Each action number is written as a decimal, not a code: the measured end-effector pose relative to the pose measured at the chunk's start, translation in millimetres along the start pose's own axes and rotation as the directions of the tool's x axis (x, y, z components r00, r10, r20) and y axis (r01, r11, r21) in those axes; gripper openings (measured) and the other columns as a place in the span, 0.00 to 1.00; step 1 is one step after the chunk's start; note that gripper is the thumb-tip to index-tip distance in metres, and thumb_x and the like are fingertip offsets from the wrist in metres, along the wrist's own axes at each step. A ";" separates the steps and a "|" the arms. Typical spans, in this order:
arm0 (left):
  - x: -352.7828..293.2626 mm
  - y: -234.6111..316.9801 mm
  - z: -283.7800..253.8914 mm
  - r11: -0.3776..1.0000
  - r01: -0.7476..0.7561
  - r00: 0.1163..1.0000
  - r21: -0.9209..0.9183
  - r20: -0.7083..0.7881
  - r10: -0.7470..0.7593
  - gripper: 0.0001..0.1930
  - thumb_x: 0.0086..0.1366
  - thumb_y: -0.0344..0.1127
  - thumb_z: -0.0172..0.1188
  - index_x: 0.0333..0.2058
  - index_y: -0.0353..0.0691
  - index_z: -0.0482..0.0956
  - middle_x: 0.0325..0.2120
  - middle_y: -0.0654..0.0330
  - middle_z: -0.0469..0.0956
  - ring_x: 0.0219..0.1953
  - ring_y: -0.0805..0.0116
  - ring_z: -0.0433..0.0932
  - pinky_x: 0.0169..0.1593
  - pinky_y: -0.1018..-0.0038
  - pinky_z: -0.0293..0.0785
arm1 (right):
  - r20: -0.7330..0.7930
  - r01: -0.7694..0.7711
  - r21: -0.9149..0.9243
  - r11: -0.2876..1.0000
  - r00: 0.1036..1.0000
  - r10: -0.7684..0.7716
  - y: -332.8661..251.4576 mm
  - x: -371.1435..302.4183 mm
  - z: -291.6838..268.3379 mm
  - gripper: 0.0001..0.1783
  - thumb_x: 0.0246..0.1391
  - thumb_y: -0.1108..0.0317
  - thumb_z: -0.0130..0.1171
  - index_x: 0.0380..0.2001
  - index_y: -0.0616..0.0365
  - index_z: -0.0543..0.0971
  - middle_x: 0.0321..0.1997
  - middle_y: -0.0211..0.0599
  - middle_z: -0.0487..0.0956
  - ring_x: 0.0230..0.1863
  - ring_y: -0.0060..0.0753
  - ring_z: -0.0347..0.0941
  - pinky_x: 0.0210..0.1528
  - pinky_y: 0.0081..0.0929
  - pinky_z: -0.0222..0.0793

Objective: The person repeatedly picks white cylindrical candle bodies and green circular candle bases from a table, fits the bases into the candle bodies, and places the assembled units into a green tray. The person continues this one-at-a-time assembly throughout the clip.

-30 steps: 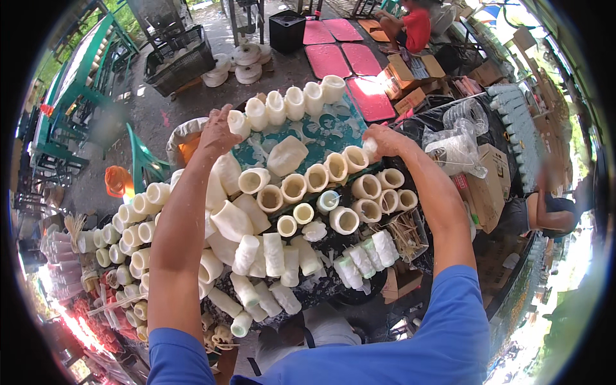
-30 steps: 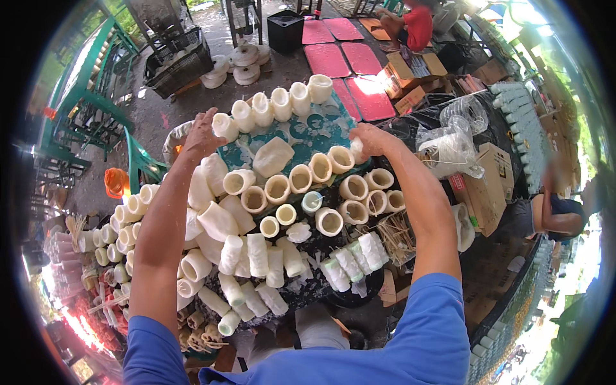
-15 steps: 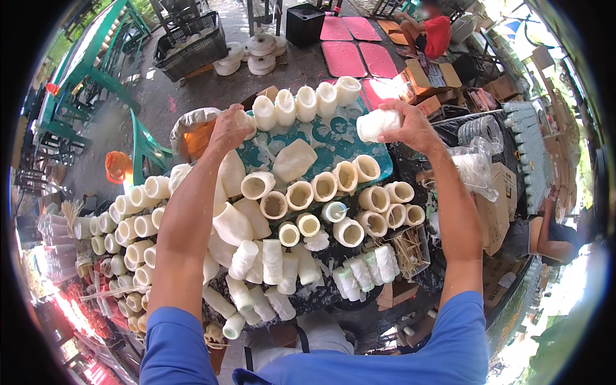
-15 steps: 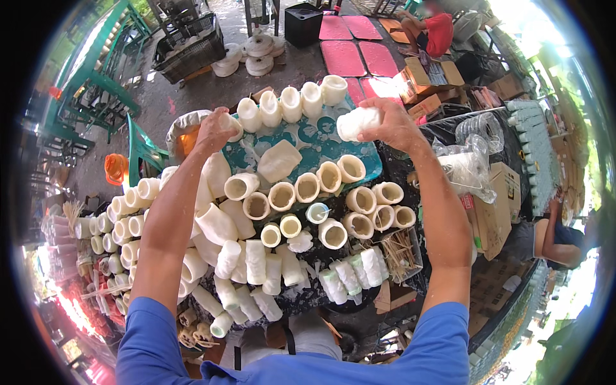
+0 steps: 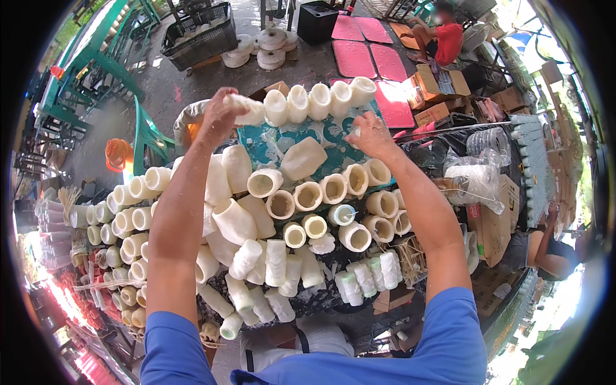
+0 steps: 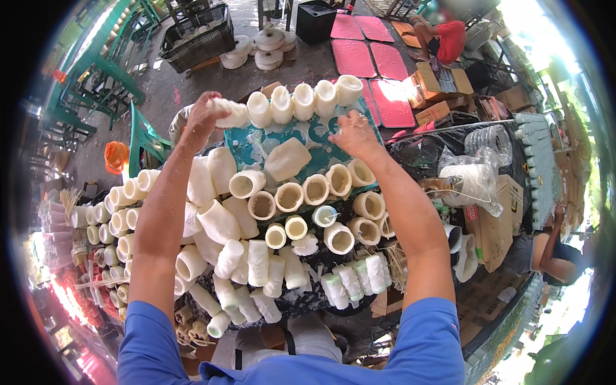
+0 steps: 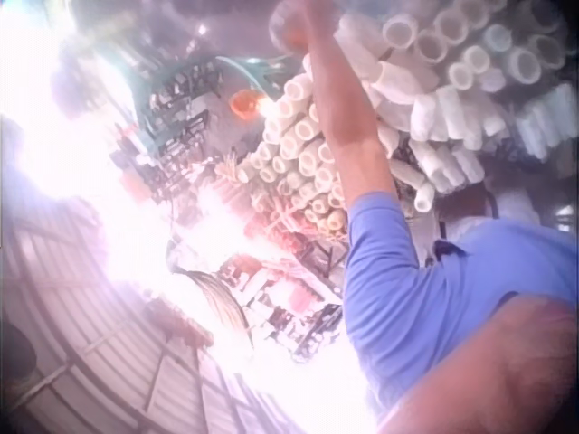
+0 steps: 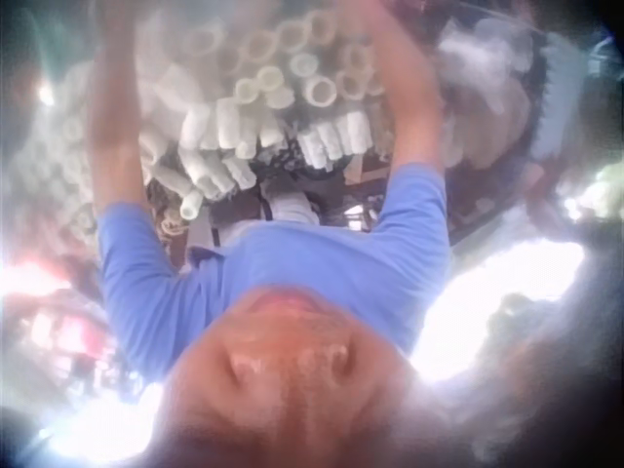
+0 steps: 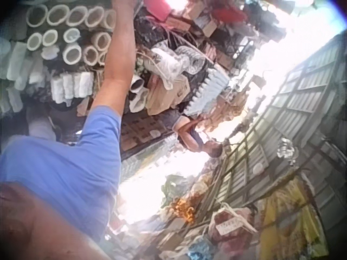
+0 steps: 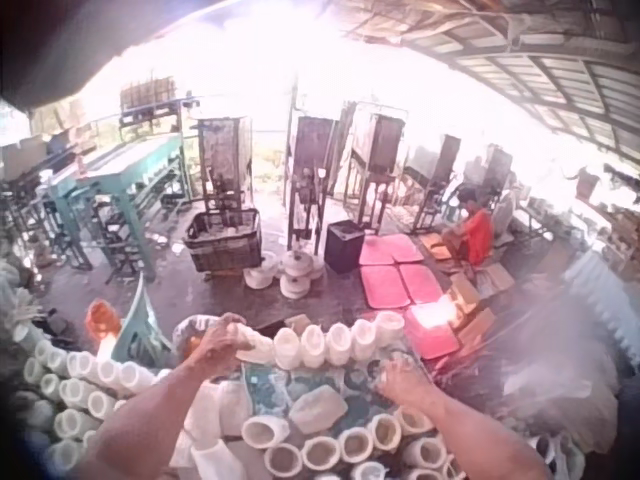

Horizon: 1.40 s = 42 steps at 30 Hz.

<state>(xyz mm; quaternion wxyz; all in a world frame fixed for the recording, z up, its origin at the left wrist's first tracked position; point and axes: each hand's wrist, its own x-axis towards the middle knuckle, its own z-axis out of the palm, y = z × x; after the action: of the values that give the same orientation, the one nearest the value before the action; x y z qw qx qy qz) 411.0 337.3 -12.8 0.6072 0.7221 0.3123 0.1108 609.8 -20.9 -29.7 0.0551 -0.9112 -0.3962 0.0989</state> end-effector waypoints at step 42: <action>-301.9 -0.9 40.6 0.200 0.474 0.770 -0.858 0.513 0.378 0.45 0.31 0.43 0.83 0.50 0.28 0.77 0.46 0.50 0.77 0.50 0.56 0.78 0.55 0.64 0.73 | -0.150 -0.008 0.028 1.000 0.989 0.013 51.4 120.0 -0.7 0.38 0.47 0.63 0.76 0.61 0.57 0.71 0.56 0.56 0.79 0.61 0.64 0.74 0.62 0.51 0.72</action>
<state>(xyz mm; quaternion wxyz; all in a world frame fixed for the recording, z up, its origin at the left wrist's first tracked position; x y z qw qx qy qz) 197.0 127.7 42.9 0.9886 0.1466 -0.0323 0.0102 726.4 32.1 -54.6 0.0969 -0.9173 -0.3847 0.0356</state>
